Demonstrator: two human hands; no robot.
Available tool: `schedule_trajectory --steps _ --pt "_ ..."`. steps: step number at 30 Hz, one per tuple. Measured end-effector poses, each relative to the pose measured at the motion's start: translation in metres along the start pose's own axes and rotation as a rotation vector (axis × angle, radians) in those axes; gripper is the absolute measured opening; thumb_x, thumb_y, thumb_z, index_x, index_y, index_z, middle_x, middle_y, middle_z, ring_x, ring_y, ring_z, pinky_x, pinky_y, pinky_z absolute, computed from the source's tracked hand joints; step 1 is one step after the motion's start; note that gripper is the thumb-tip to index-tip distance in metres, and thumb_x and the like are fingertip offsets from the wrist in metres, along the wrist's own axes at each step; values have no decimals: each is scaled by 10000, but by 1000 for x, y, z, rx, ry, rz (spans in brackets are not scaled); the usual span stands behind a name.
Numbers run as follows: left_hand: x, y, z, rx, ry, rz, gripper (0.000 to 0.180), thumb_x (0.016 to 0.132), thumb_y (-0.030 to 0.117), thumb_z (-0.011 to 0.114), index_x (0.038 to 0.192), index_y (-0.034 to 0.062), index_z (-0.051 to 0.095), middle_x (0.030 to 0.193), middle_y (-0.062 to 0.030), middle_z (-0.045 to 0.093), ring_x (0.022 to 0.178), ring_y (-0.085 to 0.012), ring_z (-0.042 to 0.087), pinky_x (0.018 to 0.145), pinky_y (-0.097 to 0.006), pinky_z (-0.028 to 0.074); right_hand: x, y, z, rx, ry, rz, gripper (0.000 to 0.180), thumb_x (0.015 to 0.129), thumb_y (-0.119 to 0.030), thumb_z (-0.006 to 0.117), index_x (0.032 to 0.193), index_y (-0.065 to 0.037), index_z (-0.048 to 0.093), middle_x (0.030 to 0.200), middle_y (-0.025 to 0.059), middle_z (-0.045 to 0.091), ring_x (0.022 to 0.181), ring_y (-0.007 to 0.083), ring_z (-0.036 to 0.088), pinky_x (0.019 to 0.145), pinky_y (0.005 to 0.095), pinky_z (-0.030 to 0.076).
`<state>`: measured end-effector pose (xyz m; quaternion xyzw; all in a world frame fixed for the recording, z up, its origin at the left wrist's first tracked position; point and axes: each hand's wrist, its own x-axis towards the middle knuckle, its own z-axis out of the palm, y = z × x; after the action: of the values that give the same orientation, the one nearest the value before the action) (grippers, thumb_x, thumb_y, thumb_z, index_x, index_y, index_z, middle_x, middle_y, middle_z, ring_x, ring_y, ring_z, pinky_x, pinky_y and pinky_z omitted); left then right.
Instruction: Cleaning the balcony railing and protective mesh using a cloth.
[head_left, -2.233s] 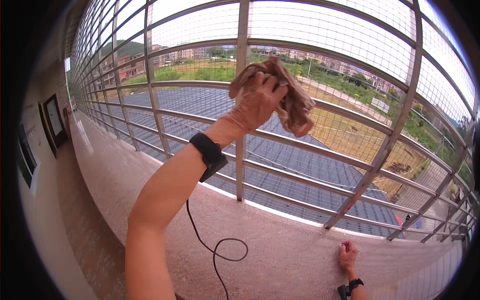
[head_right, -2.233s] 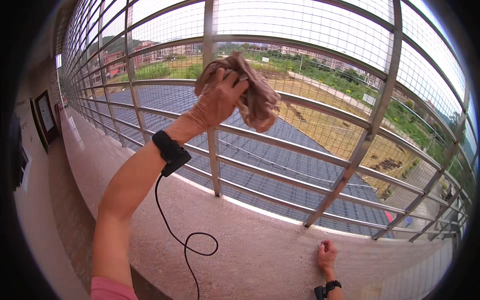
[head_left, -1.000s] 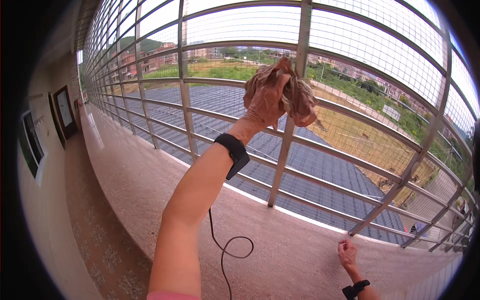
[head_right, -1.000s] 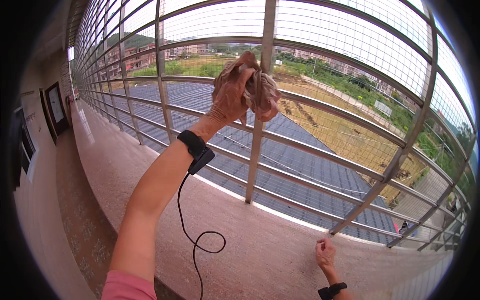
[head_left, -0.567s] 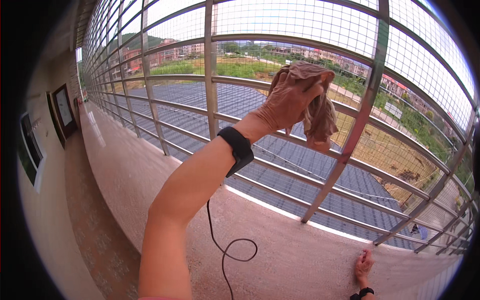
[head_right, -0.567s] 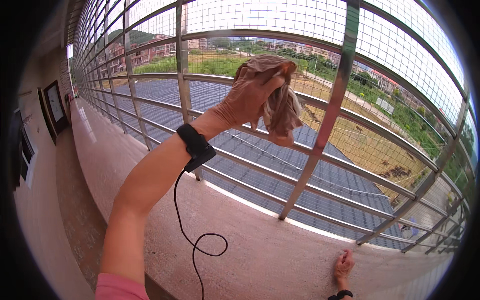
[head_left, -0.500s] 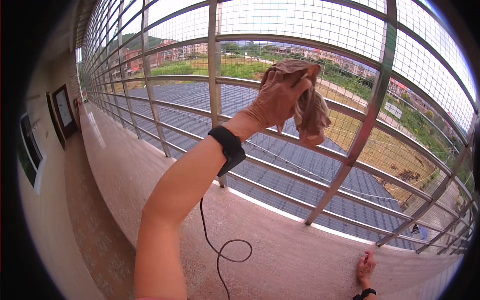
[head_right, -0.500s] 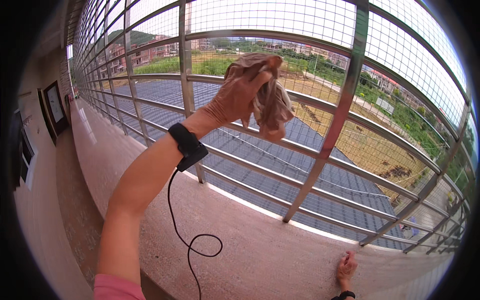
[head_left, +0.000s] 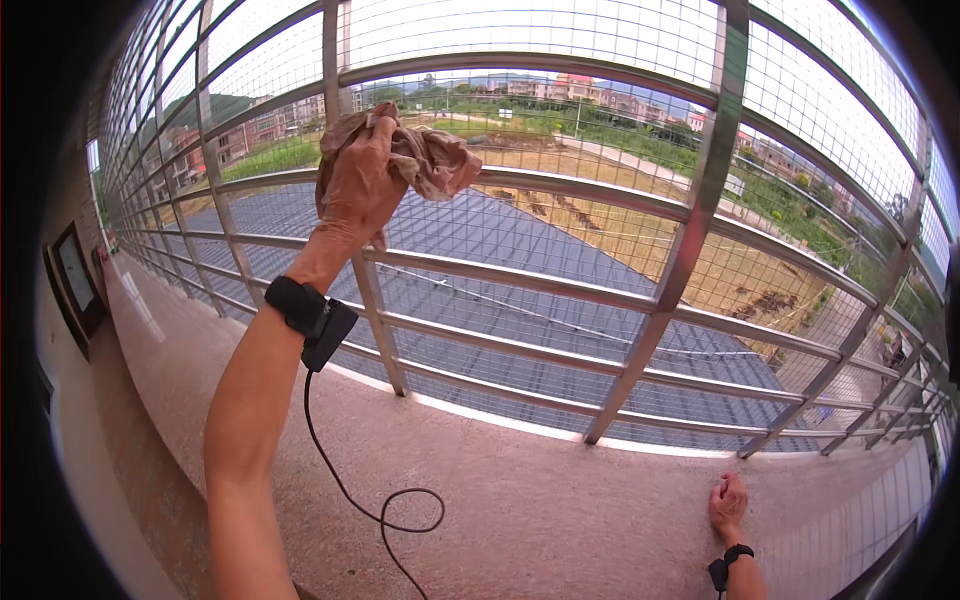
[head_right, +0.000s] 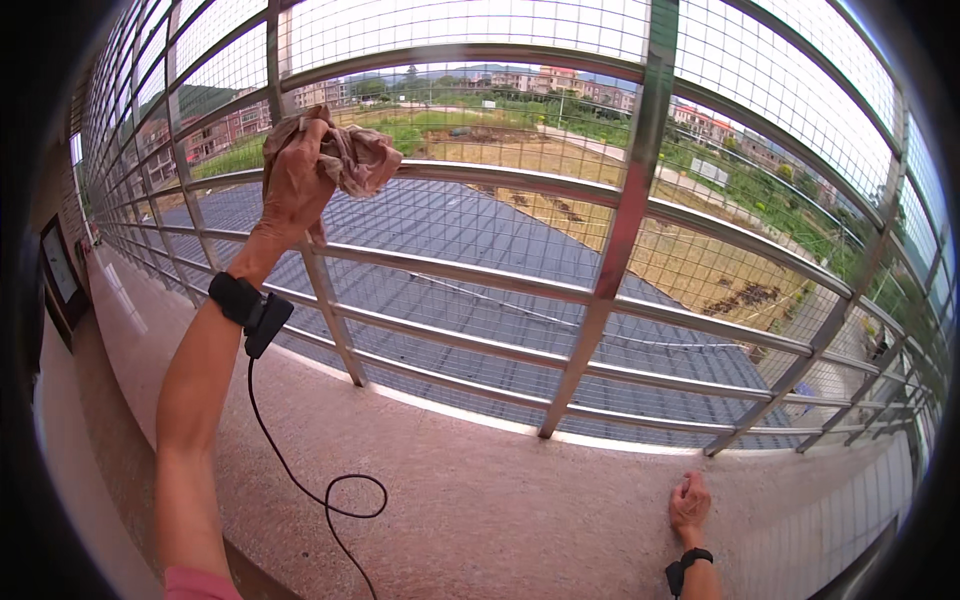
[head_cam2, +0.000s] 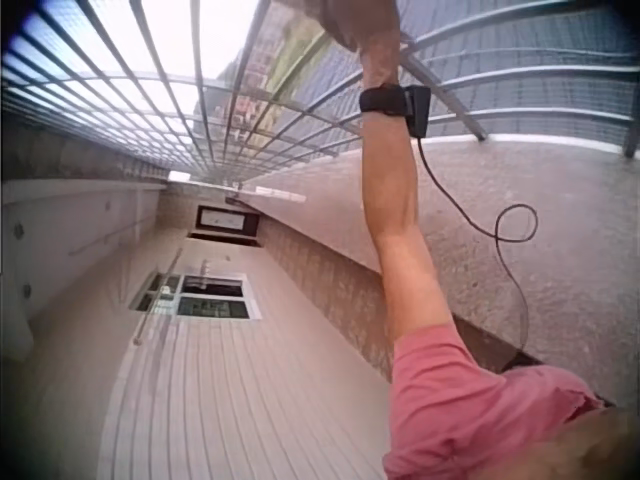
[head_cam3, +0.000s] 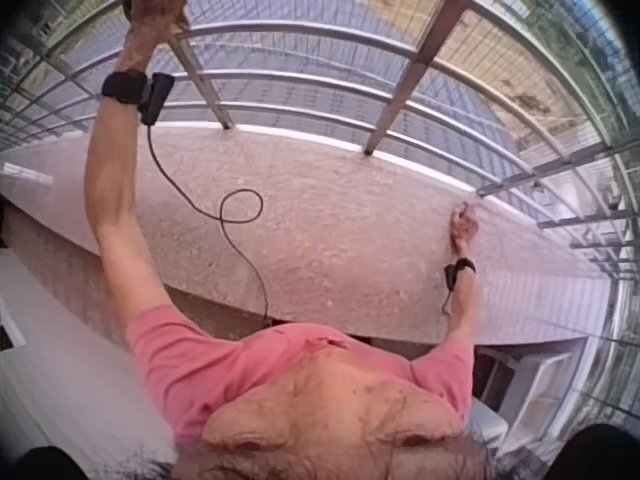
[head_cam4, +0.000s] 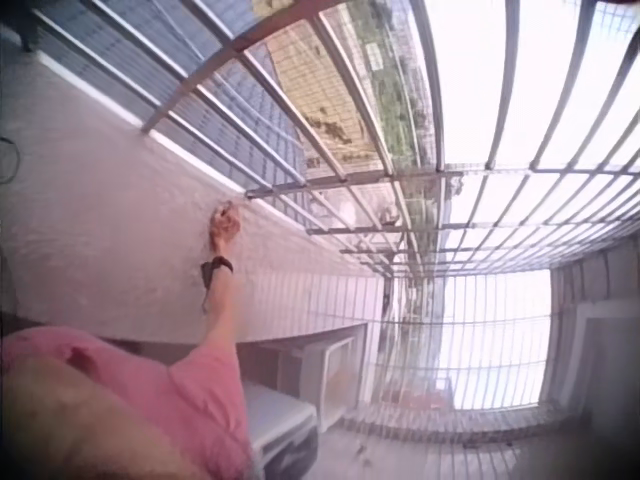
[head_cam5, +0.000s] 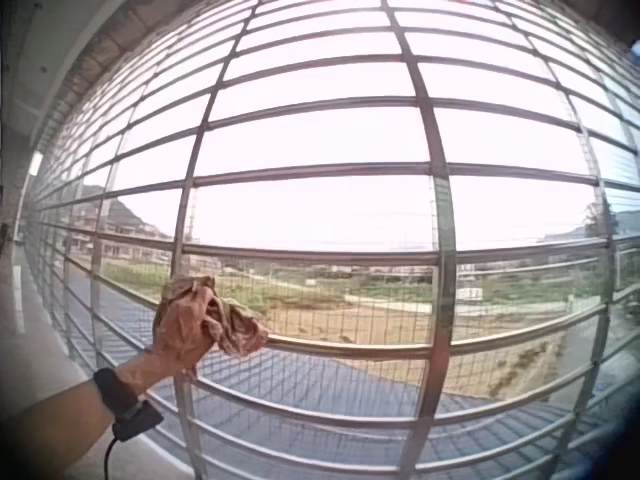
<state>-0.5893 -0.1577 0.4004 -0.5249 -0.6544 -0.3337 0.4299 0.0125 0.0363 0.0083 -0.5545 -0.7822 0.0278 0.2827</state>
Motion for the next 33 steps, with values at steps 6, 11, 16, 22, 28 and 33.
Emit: schedule_trajectory --steps 6,11,16,22,28,33 --pt "-4 72 19 -216 119 42 232 842 144 620 1014 51 496 863 -202 630 857 -396 626 738 -431 466 1 15 10 41 38 -17 194 744 -48 555 934 -44 588 697 155 558 636 329 574 615 434 463" --pt "-1 143 43 -409 139 110 305 762 86 657 1007 24 487 931 -222 593 876 -413 589 759 -436 468 3 11 8 73 15 -10 126 760 -74 551 881 -58 584 768 162 585 697 347 593 641 439 478" --pt "5 189 33 -446 44 233 337 737 72 668 1018 3 495 988 -235 579 916 -422 576 805 -452 460 3 10 6 102 54 -41 106 762 -83 551 862 -66 581 803 165 600 750 361 604 657 444 484" --pt "77 223 6 -326 339 496 407 670 79 704 1015 24 495 1021 -230 530 984 -419 511 866 -464 427 -1 11 1 145 32 -5 111 757 -82 550 859 -62 588 819 174 606 765 369 606 669 444 489" --pt "117 233 30 -466 211 440 402 751 140 649 1077 -23 480 961 -246 615 919 -418 610 834 -441 482 2 15 4 185 83 -72 108 748 -81 545 845 -66 589 790 171 602 745 368 604 662 442 485" --pt "129 227 41 -304 225 577 480 752 153 693 1149 19 460 978 -232 601 1003 -404 582 848 -455 457 1 14 6 182 73 -25 94 756 -76 521 828 -56 577 746 182 580 678 365 580 634 428 467"
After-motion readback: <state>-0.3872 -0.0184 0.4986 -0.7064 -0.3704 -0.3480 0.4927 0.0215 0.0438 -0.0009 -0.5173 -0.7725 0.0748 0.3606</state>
